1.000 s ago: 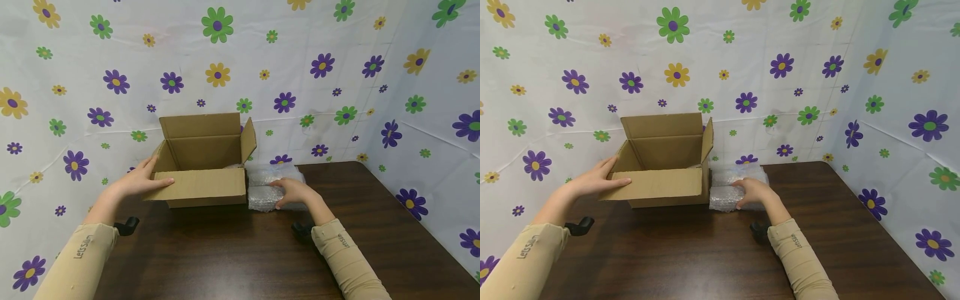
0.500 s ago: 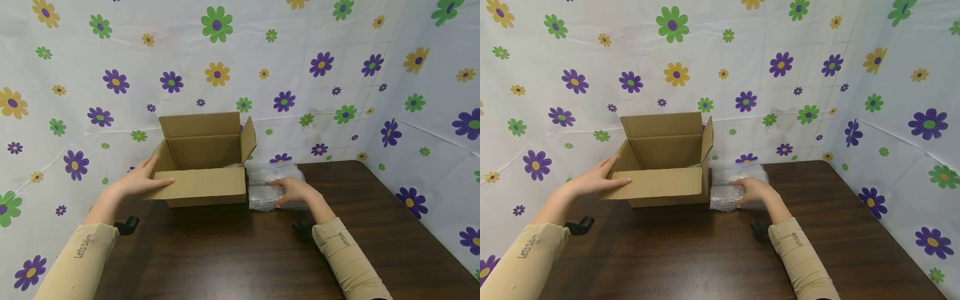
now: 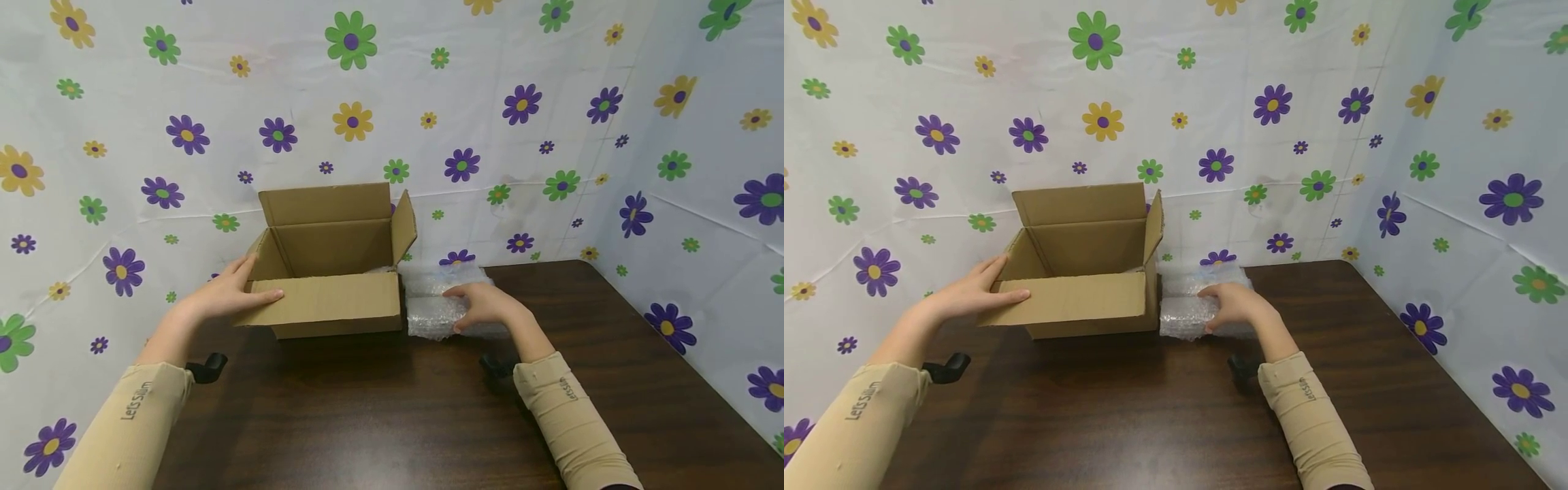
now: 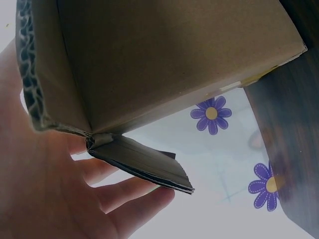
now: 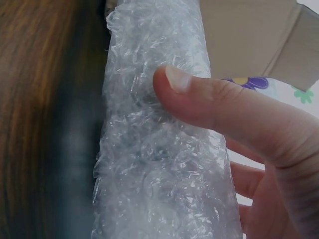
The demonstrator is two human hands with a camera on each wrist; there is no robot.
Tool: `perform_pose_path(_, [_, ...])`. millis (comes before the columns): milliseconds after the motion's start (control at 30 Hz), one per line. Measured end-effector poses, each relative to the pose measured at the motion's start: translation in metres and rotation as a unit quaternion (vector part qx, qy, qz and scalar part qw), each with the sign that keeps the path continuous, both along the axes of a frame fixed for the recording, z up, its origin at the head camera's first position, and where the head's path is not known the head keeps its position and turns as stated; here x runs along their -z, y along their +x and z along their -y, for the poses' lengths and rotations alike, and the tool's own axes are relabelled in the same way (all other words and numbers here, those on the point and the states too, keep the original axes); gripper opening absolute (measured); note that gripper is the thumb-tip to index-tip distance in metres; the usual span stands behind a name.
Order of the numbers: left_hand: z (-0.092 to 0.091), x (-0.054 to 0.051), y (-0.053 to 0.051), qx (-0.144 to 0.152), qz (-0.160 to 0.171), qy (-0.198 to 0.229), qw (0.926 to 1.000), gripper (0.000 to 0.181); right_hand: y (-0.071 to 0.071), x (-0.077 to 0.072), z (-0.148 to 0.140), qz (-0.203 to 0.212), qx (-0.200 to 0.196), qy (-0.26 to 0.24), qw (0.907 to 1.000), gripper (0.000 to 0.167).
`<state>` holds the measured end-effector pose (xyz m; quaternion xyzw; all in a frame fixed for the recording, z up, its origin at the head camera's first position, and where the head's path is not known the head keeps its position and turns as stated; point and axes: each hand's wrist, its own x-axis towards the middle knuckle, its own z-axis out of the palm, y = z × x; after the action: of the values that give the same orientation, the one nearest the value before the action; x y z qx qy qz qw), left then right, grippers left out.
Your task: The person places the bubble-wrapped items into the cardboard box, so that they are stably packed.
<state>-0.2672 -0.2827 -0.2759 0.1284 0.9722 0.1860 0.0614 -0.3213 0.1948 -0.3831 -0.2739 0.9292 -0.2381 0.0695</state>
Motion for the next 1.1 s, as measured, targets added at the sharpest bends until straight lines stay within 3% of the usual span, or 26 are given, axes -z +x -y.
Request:
perform_pose_path(233, [0.005,0.001,0.0,-0.001,0.001,-0.003,1.0,0.11,0.004,-0.009,0.001,0.013,0.006,-0.009,0.9999,0.068])
perform_pose_path(533, [0.001,-0.002,0.0,-0.002,0.001,-0.005,1.0,0.11,0.007,-0.015,-0.004,-0.006,0.009,0.002,0.9999,0.071])
perform_pose_path(833, [-0.003,-0.004,0.0,-0.001,0.006,-0.001,1.0,0.111,0.008,-0.038,-0.016,-0.02,-0.039,0.024,0.9988,0.072])
perform_pose_path(1100, [0.0,-0.002,-0.001,-0.002,0.001,-0.005,1.0,0.11,0.008,-0.062,-0.026,-0.015,-0.049,0.045,0.9977,0.074])
